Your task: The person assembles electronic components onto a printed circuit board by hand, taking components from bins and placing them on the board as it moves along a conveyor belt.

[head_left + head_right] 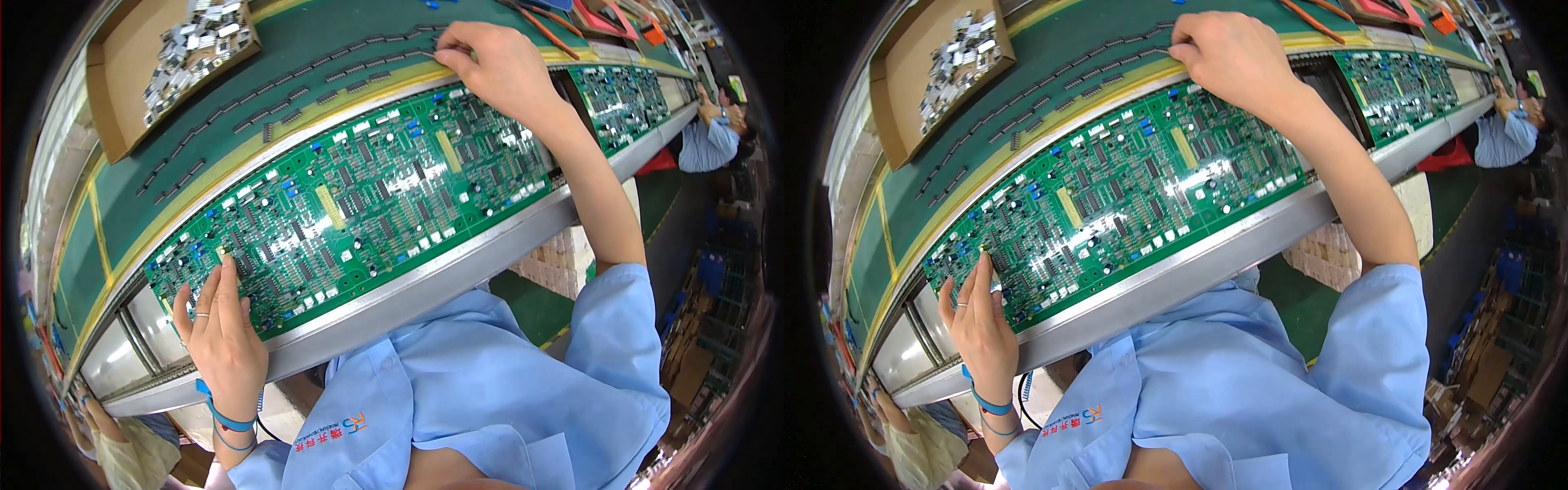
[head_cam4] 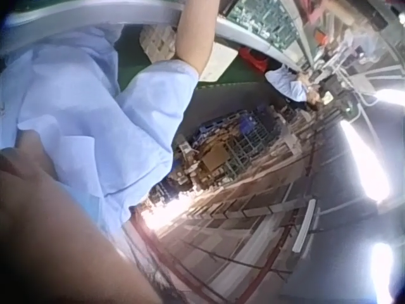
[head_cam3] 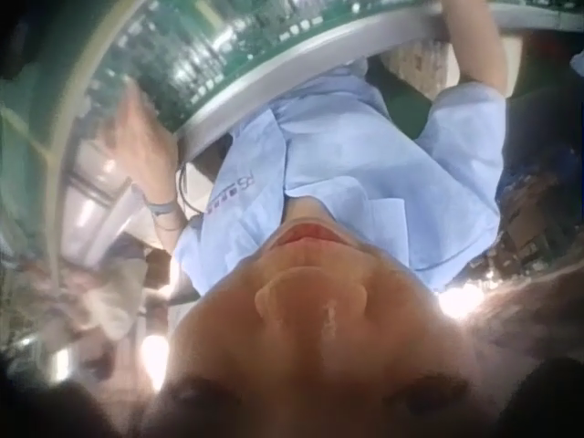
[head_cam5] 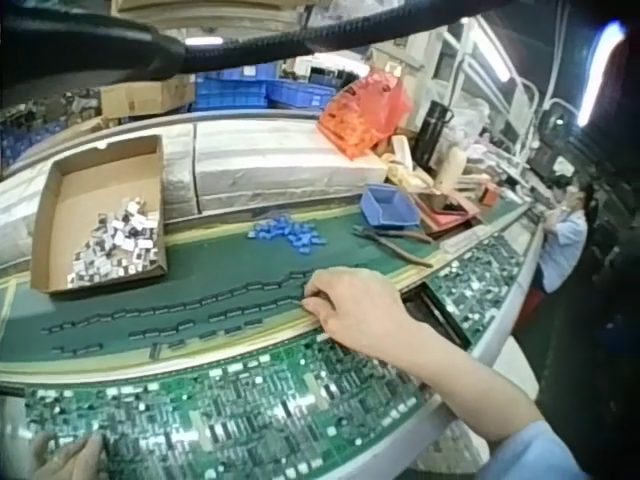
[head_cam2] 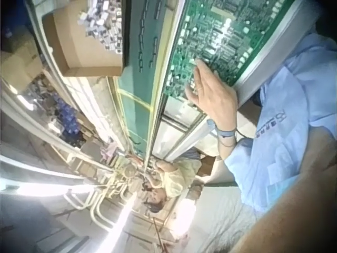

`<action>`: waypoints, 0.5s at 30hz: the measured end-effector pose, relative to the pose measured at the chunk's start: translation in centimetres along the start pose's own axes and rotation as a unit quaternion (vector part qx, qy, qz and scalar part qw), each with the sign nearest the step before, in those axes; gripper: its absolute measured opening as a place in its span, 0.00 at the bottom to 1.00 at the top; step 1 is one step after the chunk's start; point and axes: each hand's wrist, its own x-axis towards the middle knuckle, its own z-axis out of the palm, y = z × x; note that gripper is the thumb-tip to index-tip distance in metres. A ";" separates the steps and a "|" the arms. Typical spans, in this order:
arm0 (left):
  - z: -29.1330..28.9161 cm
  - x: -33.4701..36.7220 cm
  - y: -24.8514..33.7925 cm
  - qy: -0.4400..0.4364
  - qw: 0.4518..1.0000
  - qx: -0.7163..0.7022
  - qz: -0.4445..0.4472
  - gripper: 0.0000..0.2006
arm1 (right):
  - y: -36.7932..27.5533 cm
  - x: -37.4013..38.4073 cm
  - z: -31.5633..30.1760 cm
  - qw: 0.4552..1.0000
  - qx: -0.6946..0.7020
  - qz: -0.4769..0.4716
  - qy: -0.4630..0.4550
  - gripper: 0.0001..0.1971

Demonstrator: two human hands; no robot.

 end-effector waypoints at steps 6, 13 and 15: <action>0.6 1.6 1.1 -0.028 0.999 -0.022 0.033 0.27 | -2.7 0.9 -2.0 0.994 -0.024 0.058 -0.091 0.09; 0.2 2.2 2.1 -0.035 0.999 -0.009 0.031 0.27 | -1.5 0.2 -0.7 0.996 -0.047 -0.003 -0.079 0.07; 0.6 3.1 1.8 -0.041 0.997 -0.047 0.049 0.27 | -0.9 -0.1 -0.6 0.996 -0.040 0.020 -0.075 0.07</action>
